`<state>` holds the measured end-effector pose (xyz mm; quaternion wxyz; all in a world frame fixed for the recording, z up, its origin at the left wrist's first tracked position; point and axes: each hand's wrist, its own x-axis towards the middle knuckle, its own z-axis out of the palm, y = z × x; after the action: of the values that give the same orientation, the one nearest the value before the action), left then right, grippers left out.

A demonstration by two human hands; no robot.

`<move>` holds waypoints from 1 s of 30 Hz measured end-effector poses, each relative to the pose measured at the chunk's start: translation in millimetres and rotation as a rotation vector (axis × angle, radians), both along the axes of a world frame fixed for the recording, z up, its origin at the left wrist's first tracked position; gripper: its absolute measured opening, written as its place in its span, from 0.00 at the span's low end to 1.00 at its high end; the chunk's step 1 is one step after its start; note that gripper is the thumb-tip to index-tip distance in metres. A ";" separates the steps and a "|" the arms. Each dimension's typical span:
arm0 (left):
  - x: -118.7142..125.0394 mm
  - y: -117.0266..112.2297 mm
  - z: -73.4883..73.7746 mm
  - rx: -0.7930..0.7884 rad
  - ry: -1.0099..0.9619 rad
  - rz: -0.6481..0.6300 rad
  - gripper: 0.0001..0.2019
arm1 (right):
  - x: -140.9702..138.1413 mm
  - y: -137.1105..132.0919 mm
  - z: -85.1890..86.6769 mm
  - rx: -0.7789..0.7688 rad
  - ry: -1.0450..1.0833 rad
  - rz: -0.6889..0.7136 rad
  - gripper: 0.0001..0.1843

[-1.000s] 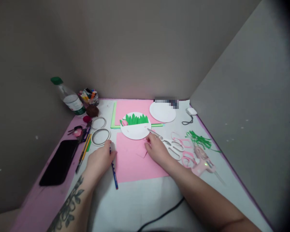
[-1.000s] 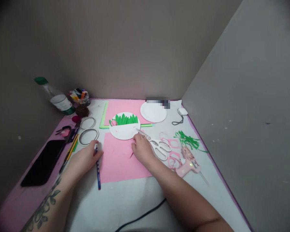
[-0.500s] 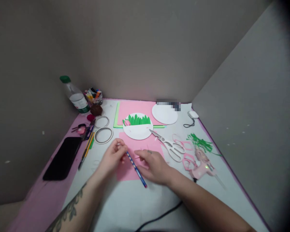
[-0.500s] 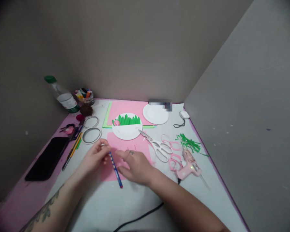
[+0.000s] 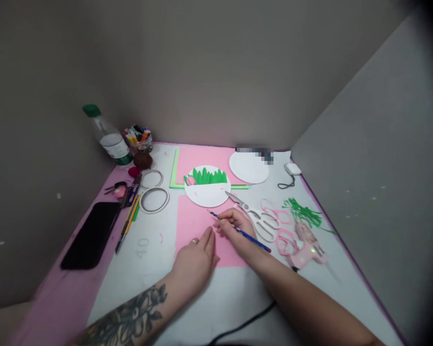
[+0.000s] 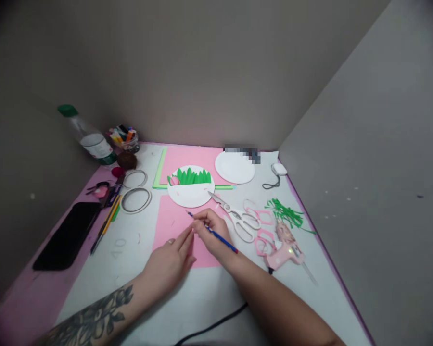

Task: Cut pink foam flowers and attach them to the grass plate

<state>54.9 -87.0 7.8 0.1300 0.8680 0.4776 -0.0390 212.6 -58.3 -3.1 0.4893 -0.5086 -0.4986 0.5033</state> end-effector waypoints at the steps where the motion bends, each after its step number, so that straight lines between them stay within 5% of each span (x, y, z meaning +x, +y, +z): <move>1: 2.3 -0.4 -0.9 -0.001 0.038 -0.013 0.27 | -2.0 0.4 -2.3 -0.014 -0.032 -0.018 0.09; 11: -9.9 6.7 3.7 -0.066 0.003 -0.016 0.23 | -6.1 5.5 -16.5 -0.091 -0.078 -0.012 0.07; 21: -31.3 66.9 1.2 -0.071 -0.280 -0.217 0.13 | -9.5 10.4 -6.0 -0.164 -0.003 -0.100 0.06; 30: -34.0 71.6 -3.5 0.010 -0.332 -0.070 0.11 | -6.6 10.5 -12.1 -0.111 -0.042 -0.125 0.08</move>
<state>20.8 -15.4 4.3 0.2012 0.8794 0.4191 0.1029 206.1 -47.8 -15.3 0.4802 -0.5756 -0.4473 0.4880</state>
